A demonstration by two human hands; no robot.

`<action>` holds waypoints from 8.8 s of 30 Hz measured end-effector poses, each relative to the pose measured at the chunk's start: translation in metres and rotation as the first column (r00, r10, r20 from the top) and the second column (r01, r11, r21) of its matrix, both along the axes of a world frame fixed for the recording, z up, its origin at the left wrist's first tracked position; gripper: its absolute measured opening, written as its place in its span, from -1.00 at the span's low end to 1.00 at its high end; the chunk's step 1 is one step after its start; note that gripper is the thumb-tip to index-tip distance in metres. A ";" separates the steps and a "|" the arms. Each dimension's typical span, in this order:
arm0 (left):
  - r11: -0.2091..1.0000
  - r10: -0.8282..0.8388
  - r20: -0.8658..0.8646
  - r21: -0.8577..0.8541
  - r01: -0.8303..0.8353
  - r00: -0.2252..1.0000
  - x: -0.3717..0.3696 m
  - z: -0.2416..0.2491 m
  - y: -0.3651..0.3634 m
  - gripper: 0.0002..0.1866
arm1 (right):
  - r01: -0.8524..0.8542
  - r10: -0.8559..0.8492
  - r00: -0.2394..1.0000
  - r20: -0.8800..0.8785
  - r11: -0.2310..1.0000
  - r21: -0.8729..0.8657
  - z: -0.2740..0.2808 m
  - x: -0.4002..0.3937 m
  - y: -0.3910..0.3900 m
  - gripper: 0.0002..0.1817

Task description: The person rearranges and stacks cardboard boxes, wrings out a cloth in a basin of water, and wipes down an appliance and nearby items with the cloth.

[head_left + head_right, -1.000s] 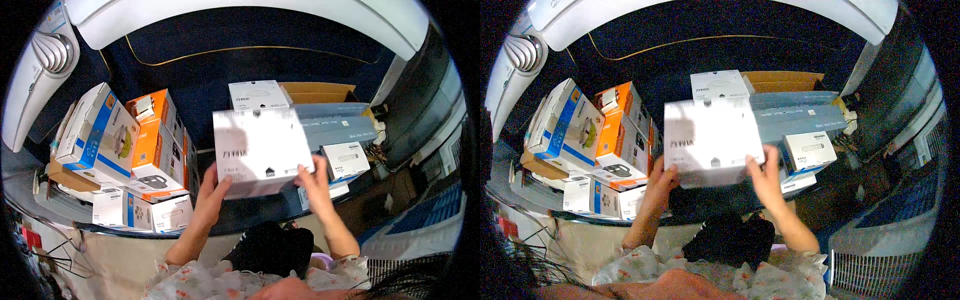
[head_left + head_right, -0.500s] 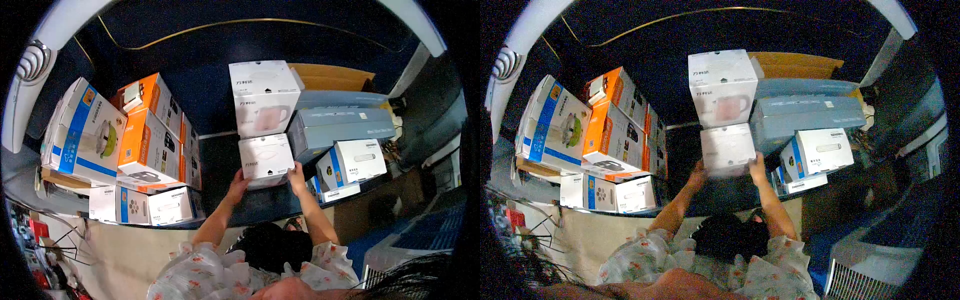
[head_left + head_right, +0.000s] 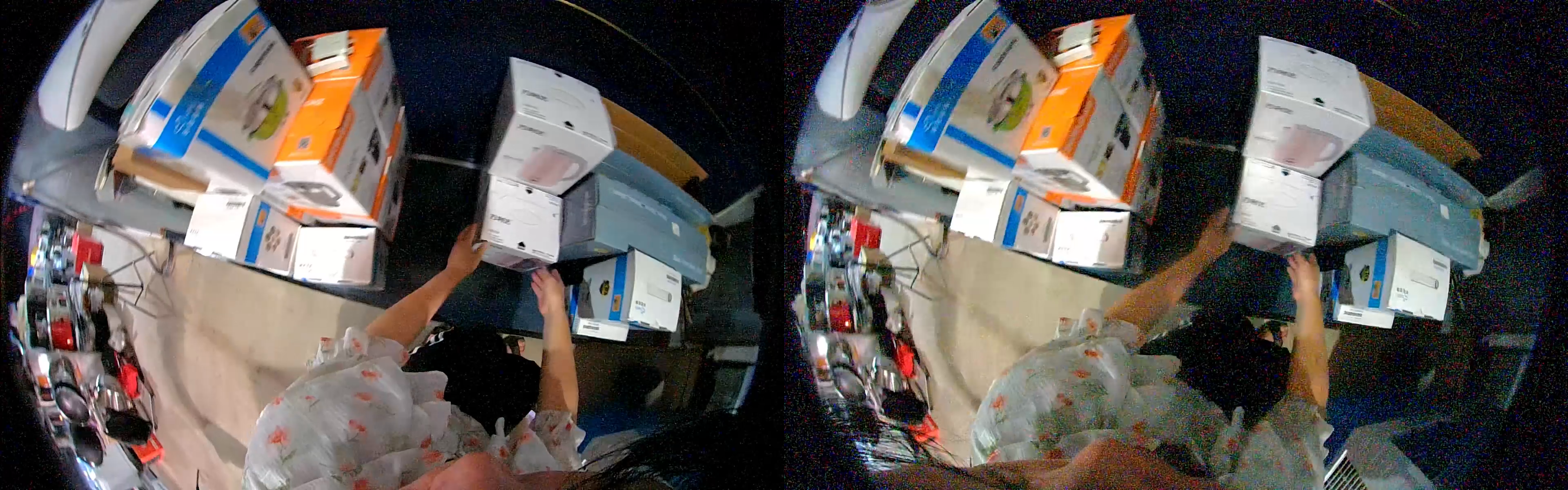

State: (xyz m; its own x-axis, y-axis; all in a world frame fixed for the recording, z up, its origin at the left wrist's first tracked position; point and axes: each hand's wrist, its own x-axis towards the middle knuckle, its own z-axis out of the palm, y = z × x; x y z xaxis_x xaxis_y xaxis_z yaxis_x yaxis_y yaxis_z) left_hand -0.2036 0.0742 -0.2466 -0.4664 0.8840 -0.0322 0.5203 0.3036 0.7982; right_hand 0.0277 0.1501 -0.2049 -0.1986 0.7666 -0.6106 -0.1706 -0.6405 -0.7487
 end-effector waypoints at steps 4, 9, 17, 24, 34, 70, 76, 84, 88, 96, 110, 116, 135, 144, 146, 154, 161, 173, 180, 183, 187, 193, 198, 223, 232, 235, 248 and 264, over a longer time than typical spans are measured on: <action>0.984 0.053 -0.022 0.172 -0.048 0.998 -0.017 0.052 -0.100 -0.48 | -0.146 0.146 0.989 0.037 0.989 0.007 0.049 0.015 -0.035 -0.35; 0.858 0.491 -0.227 0.296 -0.421 0.841 -0.088 0.029 -0.261 -0.54 | -0.071 0.057 0.990 0.126 0.991 0.115 0.072 0.032 -0.058 -0.49; 0.557 0.803 0.231 0.038 -0.830 0.550 -0.200 0.006 -0.332 -0.44 | -0.266 0.244 0.962 0.123 0.938 0.223 0.139 -0.031 -0.118 -0.67; 0.354 0.866 0.316 0.157 -0.922 0.387 -0.190 -0.047 -0.293 -0.40 | -0.450 0.411 0.890 0.196 0.863 0.230 0.168 -0.073 -0.175 -0.67; 0.642 0.617 0.575 0.028 -0.767 0.537 -0.148 -0.010 -0.316 -0.34 | -0.741 0.631 0.658 0.411 0.638 0.208 0.141 -0.149 -0.198 -0.67; 0.868 0.399 0.728 -0.103 -0.486 0.558 -0.105 -0.017 -0.164 -0.37 | -0.638 0.413 0.675 0.612 0.743 0.202 0.006 -0.156 -0.162 -0.28; 0.891 0.426 0.904 -0.414 -0.185 0.030 -0.061 -0.002 -0.137 -0.28 | -0.675 0.453 0.693 0.561 0.681 0.284 -0.016 -0.143 -0.154 -0.34; 0.981 -0.008 0.429 0.181 -0.077 0.903 -0.066 -0.086 -0.074 -0.33 | -0.428 0.367 0.901 0.230 0.837 0.341 0.054 -0.110 -0.169 -0.56; 0.989 0.099 0.421 0.057 -0.136 0.901 -0.093 -0.083 -0.025 -0.36 | -0.484 0.419 0.875 0.244 0.723 0.493 0.082 -0.066 -0.180 -0.63; 0.857 0.146 0.987 -0.095 -0.506 0.063 -0.136 -0.088 0.099 -0.46 | -0.500 0.355 0.860 0.367 0.729 0.468 0.116 -0.012 -0.155 -0.65; 0.841 0.118 0.964 0.031 -0.540 0.238 -0.167 -0.046 0.158 -0.57 | -0.463 0.329 0.877 0.351 0.775 0.429 0.125 -0.011 -0.140 -0.66; 0.971 0.074 0.969 -0.017 -0.237 0.234 -0.128 -0.062 0.058 -0.53 | -0.509 0.297 0.838 0.458 0.731 0.455 0.115 -0.016 -0.139 -0.69; 0.355 0.601 0.756 0.038 -0.934 0.259 -0.385 0.118 -0.442 -0.09 | -0.695 0.588 0.699 0.408 0.423 0.582 0.176 -0.159 -0.240 -0.73; 0.467 0.480 0.863 -0.096 -0.879 0.160 -0.428 0.032 -0.429 -0.07 | -0.809 0.611 0.571 0.548 0.304 0.503 0.178 -0.180 -0.304 -0.70; 0.486 0.417 0.874 0.017 -0.874 0.249 -0.409 0.046 -0.420 -0.12 | -0.818 0.602 0.560 0.569 0.297 0.492 0.165 -0.173 -0.311 -0.71; 0.631 0.278 0.872 0.152 -0.761 0.404 -0.406 0.038 -0.425 -0.32 | -0.802 0.605 0.591 0.533 0.372 0.467 0.133 -0.163 -0.318 -0.71; 0.770 0.432 0.810 -0.102 -0.630 0.396 -0.376 0.019 -0.436 -0.42 | -0.903 0.621 0.416 0.665 0.193 0.384 0.125 -0.221 -0.296 -0.66; 0.859 0.406 0.827 -0.202 -0.470 0.388 -0.342 0.005 -0.401 -0.34 | -0.879 0.726 0.463 0.509 0.450 0.159 0.086 -0.310 -0.239 -0.40; 0.939 0.334 0.827 -0.249 -0.237 0.453 -0.319 0.017 -0.349 -0.45 | -0.805 0.784 0.593 0.184 0.576 0.138 0.061 -0.291 -0.227 -0.27; 0.959 0.269 0.722 -0.263 -0.106 0.637 -0.313 0.003 -0.329 -0.55 | -0.635 0.635 0.772 -0.023 0.769 -0.065 0.036 -0.274 -0.218 -0.17; 0.974 0.211 0.881 -0.152 -0.171 0.422 -0.273 -0.006 -0.312 -0.61 | -0.427 0.431 0.901 0.050 0.901 -0.077 0.001 -0.236 -0.204 -0.22; 0.984 0.160 0.818 -0.174 -0.027 0.553 -0.176 0.025 -0.256 -0.52 | 0.021 -0.030 0.997 -0.073 0.991 -0.130 0.019 -0.184 -0.178 -0.39; 0.972 0.236 0.912 -0.228 -0.065 0.336 -0.154 0.007 -0.207 -0.47 | 0.052 -0.059 0.995 -0.079 0.994 -0.098 0.030 -0.146 -0.170 -0.42; 0.942 0.281 0.925 -0.216 -0.257 0.254 -0.128 0.112 -0.199 -0.21 | -0.249 0.298 0.935 -0.194 0.938 0.240 0.148 -0.118 -0.160 -0.12; 0.962 0.224 0.927 -0.160 -0.223 0.300 -0.124 0.120 -0.198 -0.24 | -0.348 0.405 0.877 -0.260 0.907 0.238 0.144 -0.117 -0.155 -0.11; 0.989 0.085 0.955 -0.045 -0.142 0.285 -0.132 0.114 -0.194 -0.38 | -0.301 0.355 0.897 -0.263 0.927 0.224 0.140 -0.119 -0.154 -0.22; 0.918 0.037 0.834 0.190 -0.349 0.550 -0.179 0.120 -0.069 -0.47 | -0.276 0.328 0.931 -0.158 0.918 0.284 0.139 -0.159 -0.027 -0.34; 0.829 0.101 0.905 0.154 -0.538 0.414 -0.221 0.125 0.066 -0.36 | -0.015 0.080 0.996 -0.042 0.601 0.799 0.118 -0.251 0.067 -0.57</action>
